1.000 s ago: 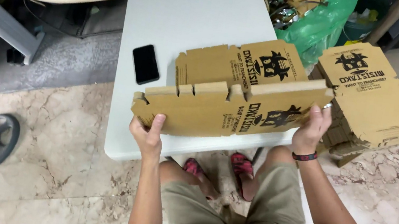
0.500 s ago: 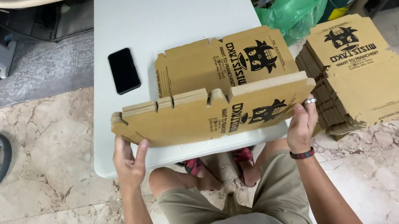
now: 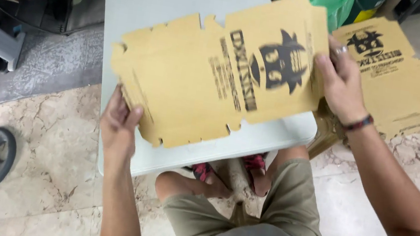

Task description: Sorting and stacking flat cardboard boxes from a table into a neat pile.

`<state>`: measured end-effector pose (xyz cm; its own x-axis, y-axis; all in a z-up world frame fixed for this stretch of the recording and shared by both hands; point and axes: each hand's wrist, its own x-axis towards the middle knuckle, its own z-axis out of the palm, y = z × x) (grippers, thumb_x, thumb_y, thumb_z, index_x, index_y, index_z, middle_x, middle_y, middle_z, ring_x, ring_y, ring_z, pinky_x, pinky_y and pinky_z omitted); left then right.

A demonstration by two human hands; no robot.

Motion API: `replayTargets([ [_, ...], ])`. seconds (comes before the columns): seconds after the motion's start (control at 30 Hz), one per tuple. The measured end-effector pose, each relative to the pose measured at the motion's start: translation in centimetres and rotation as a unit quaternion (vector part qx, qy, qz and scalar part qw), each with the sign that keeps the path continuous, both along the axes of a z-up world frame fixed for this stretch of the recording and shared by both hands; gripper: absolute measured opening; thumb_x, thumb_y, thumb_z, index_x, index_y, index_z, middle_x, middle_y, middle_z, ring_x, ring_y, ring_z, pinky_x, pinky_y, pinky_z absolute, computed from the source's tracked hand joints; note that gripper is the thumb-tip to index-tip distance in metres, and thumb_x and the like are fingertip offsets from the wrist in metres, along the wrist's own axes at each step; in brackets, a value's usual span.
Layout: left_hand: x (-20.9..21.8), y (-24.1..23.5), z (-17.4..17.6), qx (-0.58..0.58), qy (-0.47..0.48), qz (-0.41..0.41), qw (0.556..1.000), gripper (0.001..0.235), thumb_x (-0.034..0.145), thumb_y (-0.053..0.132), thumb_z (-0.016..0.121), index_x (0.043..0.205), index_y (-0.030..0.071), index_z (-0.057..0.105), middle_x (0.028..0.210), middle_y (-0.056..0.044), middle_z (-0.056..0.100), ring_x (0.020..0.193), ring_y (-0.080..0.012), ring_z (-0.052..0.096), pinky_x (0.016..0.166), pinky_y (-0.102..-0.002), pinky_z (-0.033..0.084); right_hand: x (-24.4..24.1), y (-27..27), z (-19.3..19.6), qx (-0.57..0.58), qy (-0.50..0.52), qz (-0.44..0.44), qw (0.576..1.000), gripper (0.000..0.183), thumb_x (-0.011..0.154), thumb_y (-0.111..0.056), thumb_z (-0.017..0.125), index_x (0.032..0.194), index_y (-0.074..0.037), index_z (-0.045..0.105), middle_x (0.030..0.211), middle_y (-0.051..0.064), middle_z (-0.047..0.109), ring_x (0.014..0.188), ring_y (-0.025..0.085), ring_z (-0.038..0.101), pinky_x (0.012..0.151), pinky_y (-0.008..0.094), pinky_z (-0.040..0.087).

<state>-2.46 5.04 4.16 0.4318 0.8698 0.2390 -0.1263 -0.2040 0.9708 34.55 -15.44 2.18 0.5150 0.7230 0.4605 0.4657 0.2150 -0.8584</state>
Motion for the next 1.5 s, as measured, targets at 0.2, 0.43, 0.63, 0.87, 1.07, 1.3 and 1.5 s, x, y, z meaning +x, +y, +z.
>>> replayTargets([
  [0.2,6.1,8.1,-1.9,-0.115,0.06,-0.017,0.991,0.048,0.092,-0.006,0.059,0.139,0.002,0.059,0.132,-0.013,0.07,0.123,-0.0235,0.068,0.107,-0.034,0.057,4.2,6.1,0.9,-0.193,0.099,-0.063,0.974,0.054,0.107,-0.024,0.05,0.15,0.004,0.036,0.151,0.025,0.047,0.14,0.036,0.046,0.117,0.048,0.037],
  [0.43,8.4,7.6,-1.8,-0.179,0.136,-0.006,0.974,0.044,0.092,-0.003,0.061,0.135,0.004,0.064,0.129,-0.01,0.073,0.119,-0.0192,0.071,0.105,-0.028,0.057,6.6,7.0,-2.4,-0.255,0.13,-0.086,0.954,0.059,0.107,-0.026,0.056,0.152,0.004,0.034,0.156,0.03,0.038,0.144,0.041,0.04,0.119,0.051,0.033],
  [0.63,8.2,7.0,-2.3,-0.145,0.361,-0.051,0.92,0.059,0.092,0.02,0.05,0.151,0.018,0.052,0.146,-0.001,0.062,0.126,-0.0177,0.061,0.094,-0.032,0.051,5.5,5.9,-2.2,-0.389,-0.009,-0.089,0.917,0.052,0.109,-0.034,0.046,0.153,-0.005,0.043,0.161,0.022,0.03,0.144,0.044,0.035,0.113,0.067,0.032],
  [0.87,5.4,4.5,0.7,-0.185,0.429,-0.085,0.88,0.117,0.076,0.051,0.071,0.164,0.016,0.002,0.169,-0.012,0.026,0.15,-0.0261,0.041,0.108,-0.038,0.05,5.6,3.1,2.7,-0.432,0.028,-0.058,0.9,0.084,0.101,-0.064,0.027,0.149,0.003,0.043,0.147,0.035,0.044,0.141,0.048,0.042,0.113,0.07,0.029],
  [1.07,6.3,1.3,2.5,-0.094,0.618,-0.125,0.771,0.115,0.068,0.034,0.083,0.164,0.024,0.021,0.141,-0.002,0.06,0.129,-0.023,0.058,0.107,-0.034,0.044,6.9,3.7,3.0,-0.658,-0.096,0.057,0.745,0.07,0.097,-0.034,0.065,0.156,-0.007,0.039,0.11,0.028,0.079,0.117,0.039,0.069,0.109,0.056,0.046],
  [1.3,6.3,1.6,0.9,-0.046,0.603,-0.097,0.79,0.094,0.069,0.029,0.086,0.15,0.009,0.042,0.142,-0.006,0.062,0.13,-0.0282,0.058,0.105,-0.039,0.05,7.3,4.6,2.2,-0.629,-0.173,0.045,0.757,0.03,0.088,-0.022,0.081,0.086,0.004,0.066,0.078,0.02,0.075,0.075,0.032,0.068,0.07,0.043,0.052],
  [1.5,6.3,1.9,0.6,-0.015,0.634,-0.086,0.768,0.079,0.066,0.037,0.085,0.132,0.008,0.053,0.129,-0.009,0.067,0.12,-0.0311,0.061,0.096,-0.041,0.052,7.4,4.8,1.9,-0.636,-0.179,0.05,0.749,0.029,0.09,-0.021,0.079,0.086,0.008,0.079,0.085,0.022,0.084,0.082,0.035,0.078,0.086,0.047,0.06],
])
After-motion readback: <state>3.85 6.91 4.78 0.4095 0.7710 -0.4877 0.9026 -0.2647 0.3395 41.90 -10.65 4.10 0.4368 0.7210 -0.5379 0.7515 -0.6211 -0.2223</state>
